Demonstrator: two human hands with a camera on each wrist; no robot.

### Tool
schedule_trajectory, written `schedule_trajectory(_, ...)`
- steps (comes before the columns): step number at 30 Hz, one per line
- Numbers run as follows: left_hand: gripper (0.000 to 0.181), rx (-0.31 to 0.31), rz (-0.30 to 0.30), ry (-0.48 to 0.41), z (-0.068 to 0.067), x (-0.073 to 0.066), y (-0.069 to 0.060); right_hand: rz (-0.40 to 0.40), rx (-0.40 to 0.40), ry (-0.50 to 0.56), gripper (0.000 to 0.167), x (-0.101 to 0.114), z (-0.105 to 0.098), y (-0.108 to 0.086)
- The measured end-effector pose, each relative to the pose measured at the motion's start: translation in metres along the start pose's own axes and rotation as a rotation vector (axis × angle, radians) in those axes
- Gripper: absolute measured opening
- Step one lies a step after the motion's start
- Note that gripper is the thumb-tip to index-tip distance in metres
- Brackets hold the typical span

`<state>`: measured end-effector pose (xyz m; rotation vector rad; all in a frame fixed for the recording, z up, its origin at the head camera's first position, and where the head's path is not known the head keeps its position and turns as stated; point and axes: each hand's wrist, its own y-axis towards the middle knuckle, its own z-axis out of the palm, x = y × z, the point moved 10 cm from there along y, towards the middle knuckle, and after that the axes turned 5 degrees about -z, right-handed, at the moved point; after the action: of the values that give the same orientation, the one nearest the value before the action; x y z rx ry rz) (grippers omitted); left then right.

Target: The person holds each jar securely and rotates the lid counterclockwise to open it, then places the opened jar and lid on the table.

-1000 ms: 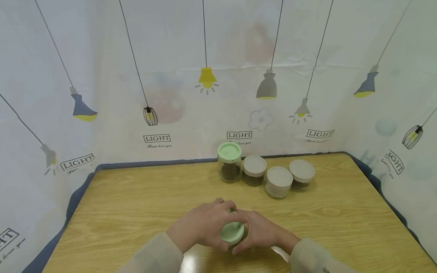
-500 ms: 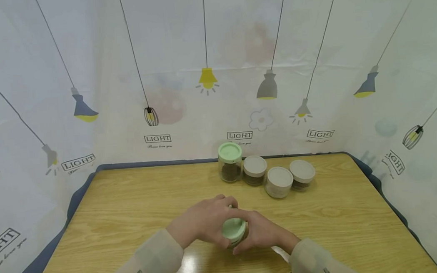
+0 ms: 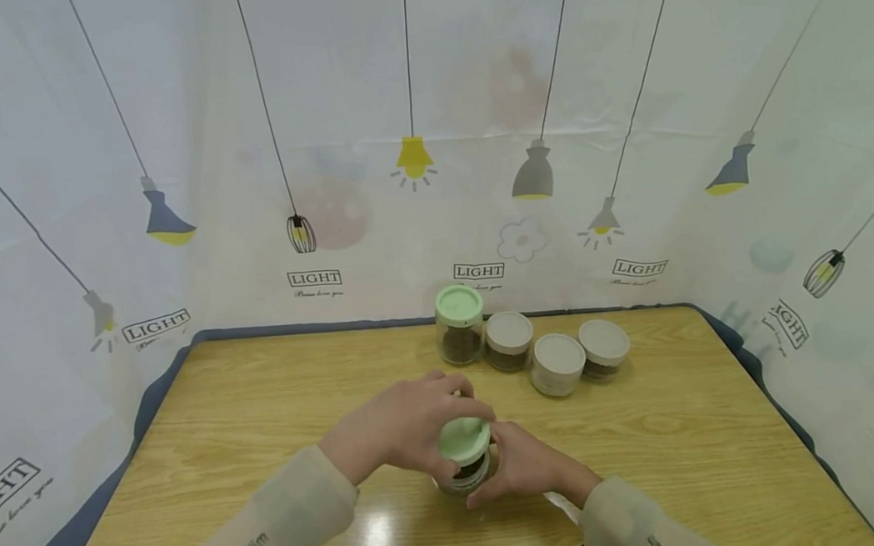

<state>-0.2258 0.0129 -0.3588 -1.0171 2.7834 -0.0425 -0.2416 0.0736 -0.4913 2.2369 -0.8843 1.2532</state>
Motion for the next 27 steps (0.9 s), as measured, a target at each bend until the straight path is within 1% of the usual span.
schedule_trajectory(4,0.07,-0.012,-0.015,-0.025,-0.003,0.003,-0.004,0.008,0.0,-0.01,0.071,-0.001,-0.001,0.0)
schedule_trajectory(7,0.071,-0.023,-0.035,-0.044,-0.003,0.009,-0.009,0.011,0.001,-0.012,0.071,-0.002,-0.002,0.0)
schedule_trajectory(11,0.072,-0.022,-0.061,-0.07,-0.003,0.018,-0.017,0.014,0.006,-0.001,0.076,-0.006,-0.003,0.001)
schedule_trajectory(13,0.071,-0.024,-0.071,-0.094,-0.004,0.022,-0.023,0.014,0.002,-0.002,0.079,-0.007,-0.004,0.002)
schedule_trajectory(16,0.069,-0.05,-0.086,-0.119,-0.006,0.029,-0.034,0.018,-0.003,0.006,0.082,-0.008,-0.006,0.005)
schedule_trajectory(19,0.066,-0.063,-0.102,-0.148,-0.005,0.037,-0.046,0.021,-0.014,0.02,0.084,-0.009,-0.008,0.007)
schedule_trajectory(22,0.064,-0.053,-0.123,-0.178,0.0,0.044,-0.057,0.02,-0.027,0.015,0.085,-0.01,-0.01,0.009)
schedule_trajectory(27,0.061,-0.029,-0.169,-0.227,0.01,0.056,-0.073,0.02,-0.046,-0.021,0.088,-0.011,-0.013,0.014)
